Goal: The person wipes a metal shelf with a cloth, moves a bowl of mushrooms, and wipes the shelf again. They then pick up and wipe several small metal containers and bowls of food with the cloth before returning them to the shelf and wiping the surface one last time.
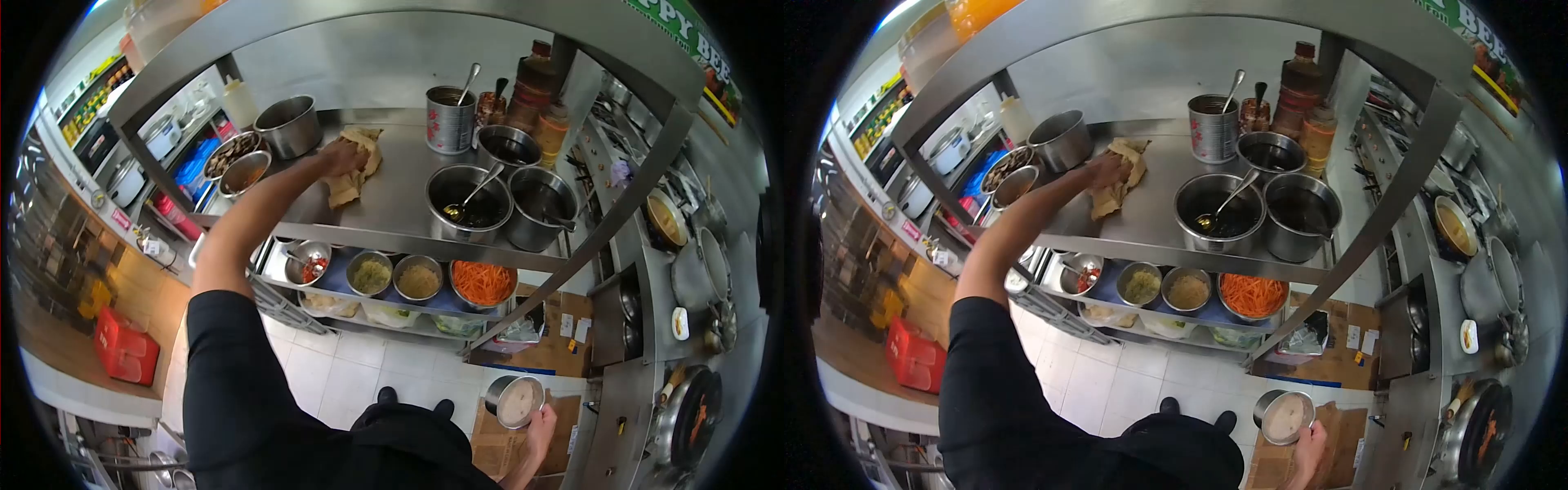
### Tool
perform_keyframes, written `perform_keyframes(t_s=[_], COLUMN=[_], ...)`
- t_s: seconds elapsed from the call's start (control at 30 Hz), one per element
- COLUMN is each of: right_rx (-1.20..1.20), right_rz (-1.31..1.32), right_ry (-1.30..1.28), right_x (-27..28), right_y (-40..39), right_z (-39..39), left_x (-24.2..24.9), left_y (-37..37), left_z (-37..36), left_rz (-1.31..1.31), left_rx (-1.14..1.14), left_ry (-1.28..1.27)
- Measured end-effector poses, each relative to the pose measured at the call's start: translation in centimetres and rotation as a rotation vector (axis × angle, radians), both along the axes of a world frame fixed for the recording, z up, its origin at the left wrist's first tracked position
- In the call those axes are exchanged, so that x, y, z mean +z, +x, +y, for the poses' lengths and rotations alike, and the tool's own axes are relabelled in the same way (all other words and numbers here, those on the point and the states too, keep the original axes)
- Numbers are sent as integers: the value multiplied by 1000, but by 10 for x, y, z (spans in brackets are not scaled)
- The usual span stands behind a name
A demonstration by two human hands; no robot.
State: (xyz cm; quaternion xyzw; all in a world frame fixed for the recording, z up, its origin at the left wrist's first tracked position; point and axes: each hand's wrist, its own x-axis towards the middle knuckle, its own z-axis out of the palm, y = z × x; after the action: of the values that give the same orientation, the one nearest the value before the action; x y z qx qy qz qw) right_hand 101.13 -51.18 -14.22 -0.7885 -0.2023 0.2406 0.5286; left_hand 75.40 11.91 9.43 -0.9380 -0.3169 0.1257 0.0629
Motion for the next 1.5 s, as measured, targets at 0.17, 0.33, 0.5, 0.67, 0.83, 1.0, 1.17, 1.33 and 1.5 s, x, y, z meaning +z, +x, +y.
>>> perform_keyframes(t_s=[0.17, 0.33, 0.5, 0.67, 0.83, 1.0, 1.17, 1.33, 1.5], right_rx=[-127, -99, -92, -64, -18, 38, 88, 49, 31], right_rz=[151, 20, 26, 3, -7, 46, 23, 60, 18], right_ry=[-12, -45, -54, -28, -21, 17, -14, 23, -15], right_x=[11, 31, 22, 12, -6, 12, 2, 6, -2], right_y=[-24, -35, -32, -26, -5, -9, 0, 2, 15], right_z=[-5, 0, -8, -15, -9, 5, -5, -26, -38], left_x=[-40, -31, -17, -8, 0, -12, 19, 51, 55], left_y=[60, 83, 50, 7, -4, -82, -75, -28, 44], left_z=[27, 25, -29, -77, -96, -48, -85, -114, -136], left_rz=[-535, -641, -546, -567, -494, -214, -52, 593, 614], left_rx=[-351, -221, -191, -494, -468, -461, -12, 281, 257], left_ry=[7, -38, -260, -444, -802, -35, 9, -372, -448])
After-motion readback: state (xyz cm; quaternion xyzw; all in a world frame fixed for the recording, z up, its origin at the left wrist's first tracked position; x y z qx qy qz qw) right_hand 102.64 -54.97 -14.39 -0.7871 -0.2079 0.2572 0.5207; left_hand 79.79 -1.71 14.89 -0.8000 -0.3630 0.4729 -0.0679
